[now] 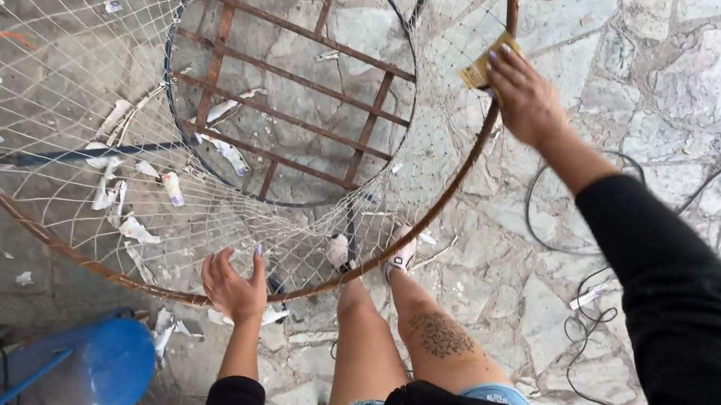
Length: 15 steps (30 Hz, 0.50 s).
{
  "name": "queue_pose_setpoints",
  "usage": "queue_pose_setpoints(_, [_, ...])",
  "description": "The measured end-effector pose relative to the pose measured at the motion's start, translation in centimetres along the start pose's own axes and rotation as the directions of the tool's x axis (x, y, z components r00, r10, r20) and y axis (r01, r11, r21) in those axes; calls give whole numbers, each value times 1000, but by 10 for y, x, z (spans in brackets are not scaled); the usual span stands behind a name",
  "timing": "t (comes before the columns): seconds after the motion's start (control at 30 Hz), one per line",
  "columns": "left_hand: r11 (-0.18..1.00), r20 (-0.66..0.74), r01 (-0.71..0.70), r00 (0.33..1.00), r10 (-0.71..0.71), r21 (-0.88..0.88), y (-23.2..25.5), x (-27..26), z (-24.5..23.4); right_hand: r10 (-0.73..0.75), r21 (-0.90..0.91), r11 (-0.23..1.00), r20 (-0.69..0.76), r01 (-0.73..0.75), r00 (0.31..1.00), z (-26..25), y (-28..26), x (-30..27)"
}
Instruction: Sanding a circular metal frame using wet sandpaper to smooth the surface.
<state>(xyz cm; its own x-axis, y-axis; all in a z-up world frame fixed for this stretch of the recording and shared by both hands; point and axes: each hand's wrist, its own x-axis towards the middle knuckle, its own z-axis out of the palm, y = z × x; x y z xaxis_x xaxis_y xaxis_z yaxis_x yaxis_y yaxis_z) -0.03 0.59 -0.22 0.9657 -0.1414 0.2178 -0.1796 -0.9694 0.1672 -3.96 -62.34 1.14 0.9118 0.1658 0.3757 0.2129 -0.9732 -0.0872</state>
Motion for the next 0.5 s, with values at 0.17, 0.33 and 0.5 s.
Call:
queue_pose_setpoints(0.17, [994, 155, 108, 983, -103, -24, 2, 2, -3, -57, -444, 894, 27, 63, 998, -22, -186, -42])
queue_pose_setpoints(0.33, [991, 187, 130, 975, -119, -45, 10, 1, -2, -54, 419, 905, -63, 76, 997, -5, -264, -60])
queue_pose_setpoints(0.5, [992, 218, 124, 969, -115, -28, 11, 2, -6, -156, 217, 962, -58, 165, 986, 37, -46, -57])
